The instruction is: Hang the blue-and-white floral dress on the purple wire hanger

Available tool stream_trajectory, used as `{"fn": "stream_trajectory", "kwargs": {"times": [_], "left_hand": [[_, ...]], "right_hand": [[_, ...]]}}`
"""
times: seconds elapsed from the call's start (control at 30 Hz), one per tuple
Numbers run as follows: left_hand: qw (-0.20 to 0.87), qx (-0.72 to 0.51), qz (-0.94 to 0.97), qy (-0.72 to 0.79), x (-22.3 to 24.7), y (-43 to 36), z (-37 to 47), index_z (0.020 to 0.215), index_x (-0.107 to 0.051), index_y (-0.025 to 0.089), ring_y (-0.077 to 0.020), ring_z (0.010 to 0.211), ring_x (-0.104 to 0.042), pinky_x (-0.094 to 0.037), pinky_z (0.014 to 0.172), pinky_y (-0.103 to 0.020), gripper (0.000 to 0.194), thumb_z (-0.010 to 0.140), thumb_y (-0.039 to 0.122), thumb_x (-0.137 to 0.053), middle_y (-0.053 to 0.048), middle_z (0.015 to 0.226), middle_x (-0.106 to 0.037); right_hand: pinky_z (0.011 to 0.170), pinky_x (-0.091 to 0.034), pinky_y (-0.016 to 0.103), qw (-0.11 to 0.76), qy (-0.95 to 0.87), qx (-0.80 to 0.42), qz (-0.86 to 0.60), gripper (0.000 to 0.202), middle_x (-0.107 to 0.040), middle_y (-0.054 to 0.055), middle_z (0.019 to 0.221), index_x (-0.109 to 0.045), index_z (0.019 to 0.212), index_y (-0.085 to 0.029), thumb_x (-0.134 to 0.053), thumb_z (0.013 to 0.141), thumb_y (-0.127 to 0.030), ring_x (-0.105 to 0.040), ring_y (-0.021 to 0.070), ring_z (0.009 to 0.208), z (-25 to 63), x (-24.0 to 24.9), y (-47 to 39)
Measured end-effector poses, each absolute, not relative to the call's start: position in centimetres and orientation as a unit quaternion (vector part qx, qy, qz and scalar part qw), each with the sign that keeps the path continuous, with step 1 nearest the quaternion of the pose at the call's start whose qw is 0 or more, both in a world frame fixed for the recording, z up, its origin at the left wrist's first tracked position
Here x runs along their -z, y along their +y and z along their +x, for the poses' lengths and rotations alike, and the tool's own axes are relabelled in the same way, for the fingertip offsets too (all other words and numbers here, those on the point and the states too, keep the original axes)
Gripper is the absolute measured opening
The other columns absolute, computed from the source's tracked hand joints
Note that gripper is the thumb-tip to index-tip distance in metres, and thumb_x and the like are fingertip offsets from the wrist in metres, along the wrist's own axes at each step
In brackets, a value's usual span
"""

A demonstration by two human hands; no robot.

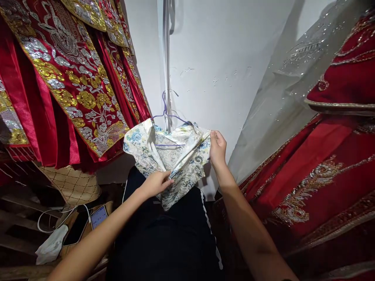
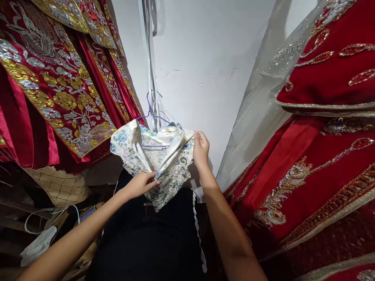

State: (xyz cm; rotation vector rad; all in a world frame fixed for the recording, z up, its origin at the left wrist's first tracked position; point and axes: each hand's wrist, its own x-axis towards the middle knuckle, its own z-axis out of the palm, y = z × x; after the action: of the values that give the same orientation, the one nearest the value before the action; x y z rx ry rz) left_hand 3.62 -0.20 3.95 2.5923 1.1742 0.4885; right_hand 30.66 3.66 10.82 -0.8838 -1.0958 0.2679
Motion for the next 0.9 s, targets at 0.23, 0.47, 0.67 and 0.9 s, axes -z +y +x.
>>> {"fn": "stream_trajectory", "kwargs": {"times": [0.23, 0.47, 0.67, 0.9], "left_hand": [[0.152, -0.229, 0.875, 0.4, -4.5, -3.0, 3.1, 0.072, -0.04, 0.022, -0.0203, 0.06, -0.053, -0.032, 0.059, -0.03, 0.036, 0.101, 0.043, -0.035, -0.002, 0.063, -0.052], [0.216, -0.228, 0.88, 0.356, -6.0, -4.2, 3.2, 0.089, -0.056, 0.021, -0.0196, 0.07, -0.06, -0.041, 0.066, -0.029, 0.025, 0.101, 0.033, -0.037, -0.004, 0.076, -0.062], [0.375, -0.298, 0.81, 0.338, -6.8, -4.8, 3.7, 0.14, -0.044, 0.029, -0.0163, 0.059, -0.057, -0.044, 0.06, -0.028, 0.043, 0.098, 0.037, -0.043, 0.0, 0.073, -0.064], [0.562, -0.418, 0.65, 0.295, -7.2, -3.2, 5.5, 0.124, -0.039, 0.026, -0.0074, 0.041, -0.043, -0.031, 0.043, -0.02, 0.044, 0.088, 0.039, -0.06, 0.002, 0.069, -0.064]], "right_hand": [[0.09, -0.048, 0.04, 0.817, -0.359, -0.021, -0.452, 0.017, -0.059, 0.008, 0.104, -0.054, 0.105, -0.025, -0.053, 0.09, -0.033, -0.058, 0.0245, 0.099, 25.5, -4.5, -2.8], [0.075, -0.052, 0.037, 0.593, -0.613, -0.281, -0.439, 0.035, -0.065, 0.004, 0.091, -0.05, 0.11, -0.025, -0.061, 0.077, -0.016, -0.063, 0.0217, 0.083, 19.2, 2.0, -6.1], [0.076, -0.054, 0.036, 0.606, -0.601, -0.322, -0.41, 0.029, -0.064, -0.001, 0.078, -0.046, 0.11, -0.027, -0.062, 0.086, -0.028, -0.065, 0.0197, 0.073, 18.7, 0.8, -6.1], [0.064, -0.047, 0.03, 0.61, -0.599, -0.294, -0.428, 0.019, -0.06, 0.001, 0.072, -0.048, 0.076, -0.023, -0.056, 0.09, -0.034, -0.06, 0.0176, 0.067, 18.4, 1.6, -5.2]]}}
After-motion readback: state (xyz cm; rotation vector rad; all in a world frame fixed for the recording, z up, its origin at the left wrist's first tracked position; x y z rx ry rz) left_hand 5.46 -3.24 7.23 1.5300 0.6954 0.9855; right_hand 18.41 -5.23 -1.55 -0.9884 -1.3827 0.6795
